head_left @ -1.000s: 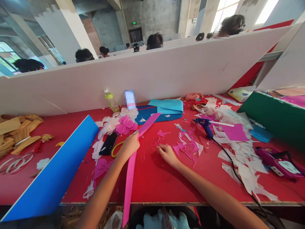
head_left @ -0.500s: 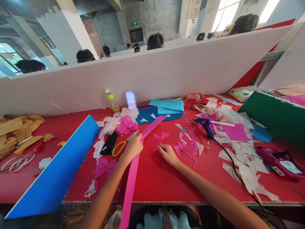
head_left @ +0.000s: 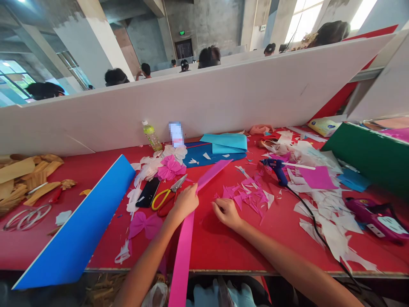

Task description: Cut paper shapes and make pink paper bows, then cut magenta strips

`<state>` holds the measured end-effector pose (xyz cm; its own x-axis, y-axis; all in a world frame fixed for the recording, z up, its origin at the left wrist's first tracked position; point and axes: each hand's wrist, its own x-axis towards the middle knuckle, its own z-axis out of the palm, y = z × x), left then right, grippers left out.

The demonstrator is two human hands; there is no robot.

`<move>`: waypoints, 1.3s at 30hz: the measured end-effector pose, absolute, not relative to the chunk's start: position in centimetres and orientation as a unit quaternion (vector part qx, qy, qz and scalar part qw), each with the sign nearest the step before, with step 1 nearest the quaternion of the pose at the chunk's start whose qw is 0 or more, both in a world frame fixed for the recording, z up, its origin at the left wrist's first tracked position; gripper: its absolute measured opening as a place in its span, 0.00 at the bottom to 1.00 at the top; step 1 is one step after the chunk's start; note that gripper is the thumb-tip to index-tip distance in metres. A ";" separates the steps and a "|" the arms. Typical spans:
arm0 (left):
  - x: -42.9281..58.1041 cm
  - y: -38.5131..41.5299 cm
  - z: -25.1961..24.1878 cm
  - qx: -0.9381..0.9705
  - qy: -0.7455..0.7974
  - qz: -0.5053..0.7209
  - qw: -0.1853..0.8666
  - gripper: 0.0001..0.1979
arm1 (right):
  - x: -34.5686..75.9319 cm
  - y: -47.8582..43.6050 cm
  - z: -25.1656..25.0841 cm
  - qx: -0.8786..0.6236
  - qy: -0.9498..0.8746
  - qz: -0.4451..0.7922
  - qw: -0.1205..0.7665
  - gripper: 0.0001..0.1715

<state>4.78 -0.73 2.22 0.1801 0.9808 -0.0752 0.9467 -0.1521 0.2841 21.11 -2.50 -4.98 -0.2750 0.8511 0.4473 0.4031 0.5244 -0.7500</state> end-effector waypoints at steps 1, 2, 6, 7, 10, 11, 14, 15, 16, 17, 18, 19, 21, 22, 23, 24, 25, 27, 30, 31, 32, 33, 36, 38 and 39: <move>4.8 -0.7 1.9 0.751 0.648 0.040 0.122 0.26 | 21.1 -2.5 -4.9 -0.424 -0.750 0.249 0.443 0.23; 4.9 -0.7 1.5 0.751 0.649 0.021 0.119 0.26 | 21.1 -2.5 -4.9 -0.432 -0.744 0.242 0.449 0.23; 6.7 -1.3 0.1 0.793 0.588 0.033 0.154 0.26 | 21.2 -2.3 -4.8 -0.437 -0.737 0.225 0.464 0.23; 7.2 -1.5 0.0 0.807 0.562 0.051 0.173 0.26 | 21.2 -2.3 -4.7 -0.435 -0.739 0.223 0.463 0.23; 7.8 -1.8 0.2 0.822 0.513 0.096 0.227 0.26 | 21.3 -2.4 -4.6 -0.430 -0.745 0.221 0.459 0.23; 7.7 -1.7 0.3 0.816 0.522 0.106 0.225 0.26 | 21.3 -2.5 -4.6 -0.430 -0.745 0.221 0.459 0.23; 6.7 -0.7 0.6 0.777 0.599 0.115 0.152 0.26 | 21.2 -2.6 -4.6 -0.423 -0.748 0.218 0.462 0.24; 6.4 -0.3 0.6 0.764 0.623 0.111 0.126 0.26 | 21.2 -2.6 -4.6 -0.419 -0.751 0.217 0.461 0.24; 6.2 0.1 0.5 0.753 0.641 0.103 0.105 0.26 | 21.2 -2.6 -4.6 -0.416 -0.754 0.216 0.460 0.24; 6.1 0.5 0.3 0.746 0.654 0.091 0.092 0.26 | 21.2 -2.6 -4.7 -0.415 -0.757 0.215 0.458 0.24; 6.2 0.8 0.1 0.742 0.660 0.076 0.088 0.26 | 21.2 -2.6 -4.7 -0.414 -0.758 0.213 0.456 0.24; 6.4 1.1 0.0 0.744 0.660 0.061 0.090 0.26 | 21.2 -2.6 -4.7 -0.415 -0.759 0.211 0.455 0.23; 6.9 1.1 -0.3 0.765 0.633 0.042 0.114 0.27 | 21.2 -2.6 -4.7 -0.413 -0.759 0.209 0.457 0.23; 7.1 1.0 -0.3 0.783 0.607 0.038 0.133 0.26 | 21.2 -2.6 -4.6 -0.410 -0.760 0.209 0.459 0.23; 7.3 0.9 -0.3 0.802 0.576 0.039 0.154 0.26 | 21.2 -2.6 -4.6 -0.407 -0.760 0.210 0.461 0.22; 7.4 0.7 -0.1 0.817 0.547 0.044 0.176 0.25 | 21.2 -2.6 -4.6 -0.405 -0.761 0.211 0.460 0.22; 7.3 0.5 0.2 0.828 0.523 0.052 0.195 0.25 | 21.2 -2.6 -4.5 -0.405 -0.762 0.212 0.458 0.22; 7.0 0.3 0.8 0.831 0.511 0.077 0.205 0.26 | 21.2 -2.6 -4.5 -0.408 -0.763 0.211 0.454 0.22; 6.1 0.7 1.5 0.801 0.568 0.109 0.155 0.26 | 21.2 -2.5 -4.7 -0.405 -0.763 0.205 0.459 0.22; 5.8 0.9 1.6 0.791 0.586 0.109 0.139 0.26 | 21.2 -2.5 -4.8 -0.403 -0.764 0.203 0.461 0.22; 5.5 1.1 1.6 0.786 0.595 0.101 0.132 0.26 | 21.2 -2.5 -4.9 -0.401 -0.766 0.199 0.462 0.22; 5.3 1.2 1.5 0.788 0.594 0.090 0.135 0.26 | 21.2 -2.5 -4.9 -0.400 -0.769 0.193 0.461 0.22; 5.0 1.0 1.2 0.819 0.542 0.054 0.177 0.28 | 21.2 -3.0 -4.8 -0.389 -0.785 0.158 0.456 0.22; 4.8 0.5 1.1 0.841 0.492 0.036 0.221 0.28 | 21.2 -3.8 -4.4 -0.348 -0.806 0.116 0.464 0.21; 4.7 0.3 1.1 0.848 0.471 0.033 0.241 0.28 | 21.0 -4.4 -4.1 -0.312 -0.819 0.092 0.472 0.20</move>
<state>4.71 0.27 1.08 0.5550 0.8141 -0.1710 0.7825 -0.4412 0.4393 21.04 -4.38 -4.06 -0.3591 0.5977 0.7168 0.4248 0.7885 -0.4448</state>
